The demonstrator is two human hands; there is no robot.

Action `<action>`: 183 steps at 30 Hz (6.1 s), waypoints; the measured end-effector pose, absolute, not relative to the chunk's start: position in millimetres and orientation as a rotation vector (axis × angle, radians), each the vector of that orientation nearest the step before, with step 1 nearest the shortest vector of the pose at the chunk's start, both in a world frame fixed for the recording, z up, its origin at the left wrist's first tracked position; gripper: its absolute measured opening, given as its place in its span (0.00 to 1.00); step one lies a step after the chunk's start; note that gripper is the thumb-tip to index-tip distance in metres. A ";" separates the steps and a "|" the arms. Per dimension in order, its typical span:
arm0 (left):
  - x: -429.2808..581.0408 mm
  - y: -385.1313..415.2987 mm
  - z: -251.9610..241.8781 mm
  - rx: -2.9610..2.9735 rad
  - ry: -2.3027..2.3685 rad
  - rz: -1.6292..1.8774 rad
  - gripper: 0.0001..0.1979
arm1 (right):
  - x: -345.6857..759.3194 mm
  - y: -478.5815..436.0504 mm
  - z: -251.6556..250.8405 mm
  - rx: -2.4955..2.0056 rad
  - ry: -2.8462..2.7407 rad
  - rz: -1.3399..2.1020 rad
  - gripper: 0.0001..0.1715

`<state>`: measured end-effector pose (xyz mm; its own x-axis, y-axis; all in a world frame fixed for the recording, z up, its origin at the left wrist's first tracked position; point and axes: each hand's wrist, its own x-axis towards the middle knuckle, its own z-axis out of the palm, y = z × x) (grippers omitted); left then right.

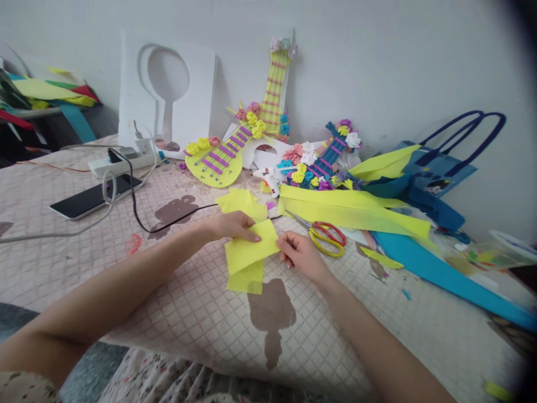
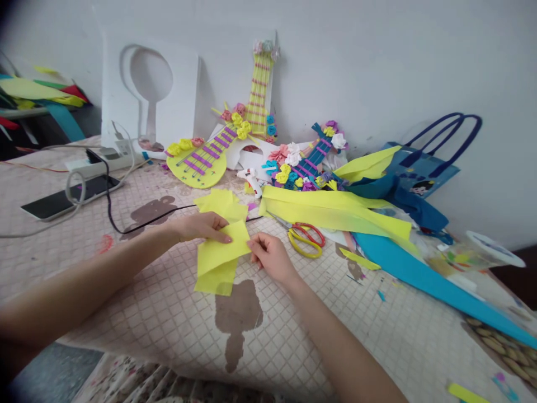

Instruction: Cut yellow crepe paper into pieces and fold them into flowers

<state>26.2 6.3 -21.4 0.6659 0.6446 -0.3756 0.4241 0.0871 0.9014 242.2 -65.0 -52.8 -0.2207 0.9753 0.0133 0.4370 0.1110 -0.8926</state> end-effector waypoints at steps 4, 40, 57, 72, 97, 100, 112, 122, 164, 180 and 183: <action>19.9 15.8 -27.0 1.545 0.911 0.247 0.17 | 284.3 -47.5 -46.2 -1.583 -2.036 0.497 0.11; 31.4 -2.9 -25.4 1.578 0.746 0.131 0.17 | 231.9 -80.0 -32.0 -1.142 -1.327 1.374 0.22; 24.0 9.5 -24.3 1.566 0.560 0.273 0.10 | 235.4 -78.1 -46.4 -1.092 -1.215 1.385 0.22; -14.6 50.7 -28.5 1.234 0.653 0.739 0.14 | 219.0 -95.5 -46.9 -0.480 -1.118 2.136 0.44; -16.1 53.7 -31.5 1.185 0.615 0.788 0.12 | 218.3 -97.4 -55.9 -0.374 -1.068 2.248 0.44; -16.3 53.6 -30.9 1.212 0.612 0.768 0.12 | 218.1 -97.2 -55.0 -0.345 -1.053 2.264 0.44; -12.3 41.2 -15.8 1.376 0.703 0.668 0.12 | 219.9 -96.8 -50.7 -0.352 -1.040 2.262 0.45; -14.8 37.3 -6.1 1.671 0.704 0.647 0.09 | 222.6 -93.4 -58.2 -0.418 -1.095 2.226 0.42; -15.2 34.6 -1.6 1.724 0.721 0.597 0.11 | 225.8 -95.6 -50.3 -0.394 -0.969 2.336 0.43; -10.6 34.9 -6.8 1.756 0.694 0.555 0.11 | 221.8 -94.3 -54.4 -0.538 -0.953 2.258 0.39; -11.7 36.6 -7.7 1.767 0.700 0.577 0.11 | 221.3 -93.6 -57.3 -0.539 -0.942 2.249 0.38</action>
<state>-11.7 36.6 -7.7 0.7073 0.7058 0.0406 0.1742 -0.2296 0.9576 221.3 -93.6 -57.3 -0.7159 0.6872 -0.1235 -0.3939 -0.5436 -0.7412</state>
